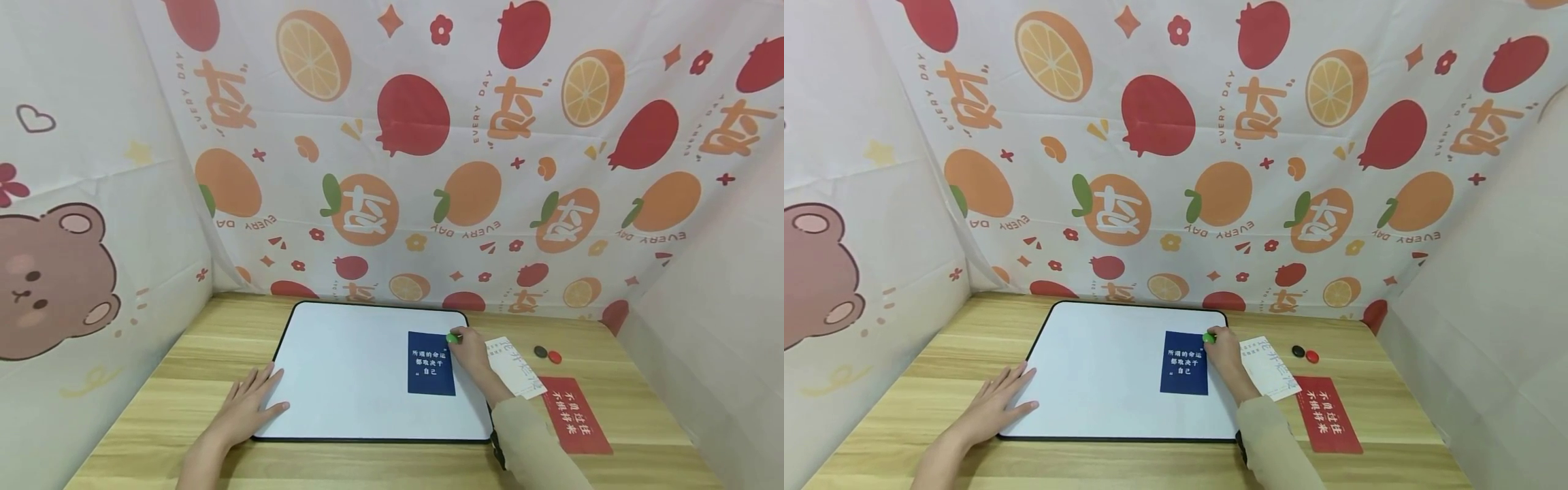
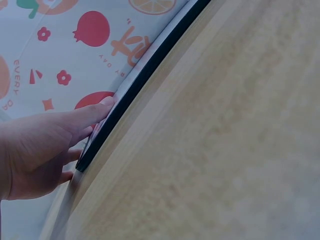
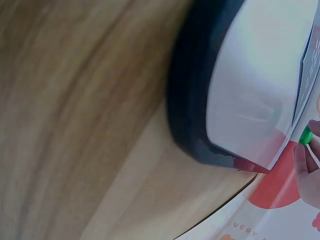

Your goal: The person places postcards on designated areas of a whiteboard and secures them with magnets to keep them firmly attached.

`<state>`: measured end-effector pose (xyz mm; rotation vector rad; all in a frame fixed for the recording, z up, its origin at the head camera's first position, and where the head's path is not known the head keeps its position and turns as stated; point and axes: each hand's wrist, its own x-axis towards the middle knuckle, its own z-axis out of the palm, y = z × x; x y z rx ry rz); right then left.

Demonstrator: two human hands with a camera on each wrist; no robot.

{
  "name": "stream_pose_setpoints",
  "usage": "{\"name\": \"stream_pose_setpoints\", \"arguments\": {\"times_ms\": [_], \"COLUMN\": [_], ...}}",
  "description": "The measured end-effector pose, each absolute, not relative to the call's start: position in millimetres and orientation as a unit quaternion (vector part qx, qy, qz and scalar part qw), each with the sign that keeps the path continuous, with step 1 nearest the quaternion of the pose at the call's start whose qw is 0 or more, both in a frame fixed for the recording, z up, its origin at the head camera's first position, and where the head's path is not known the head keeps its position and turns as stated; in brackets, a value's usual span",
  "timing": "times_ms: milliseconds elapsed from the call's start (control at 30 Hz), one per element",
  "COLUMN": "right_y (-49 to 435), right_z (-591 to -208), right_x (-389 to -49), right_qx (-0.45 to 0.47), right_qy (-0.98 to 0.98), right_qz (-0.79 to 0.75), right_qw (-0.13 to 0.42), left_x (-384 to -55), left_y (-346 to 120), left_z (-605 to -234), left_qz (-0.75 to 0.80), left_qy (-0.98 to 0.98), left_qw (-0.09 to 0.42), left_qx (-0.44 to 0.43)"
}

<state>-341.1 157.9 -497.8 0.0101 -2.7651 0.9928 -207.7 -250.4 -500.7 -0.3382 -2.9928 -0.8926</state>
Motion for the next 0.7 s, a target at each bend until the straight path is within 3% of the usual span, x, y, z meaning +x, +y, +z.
{"name": "stream_pose_setpoints", "arguments": {"times_ms": [367,700], "right_y": [153,146], "right_z": [-503,-504], "right_x": [-346,-352], "right_qx": [0.022,-0.007], "right_qy": [-0.938,-0.946], "right_qz": [0.330,0.317], "right_qw": [0.102,0.061], "left_x": [-207,-207], "left_y": [-251,-251], "left_z": [-502,-503], "left_qz": [-0.285,-0.284], "left_qy": [-0.953,-0.952], "left_qw": [0.000,0.005], "left_qx": [-0.107,-0.109]}}
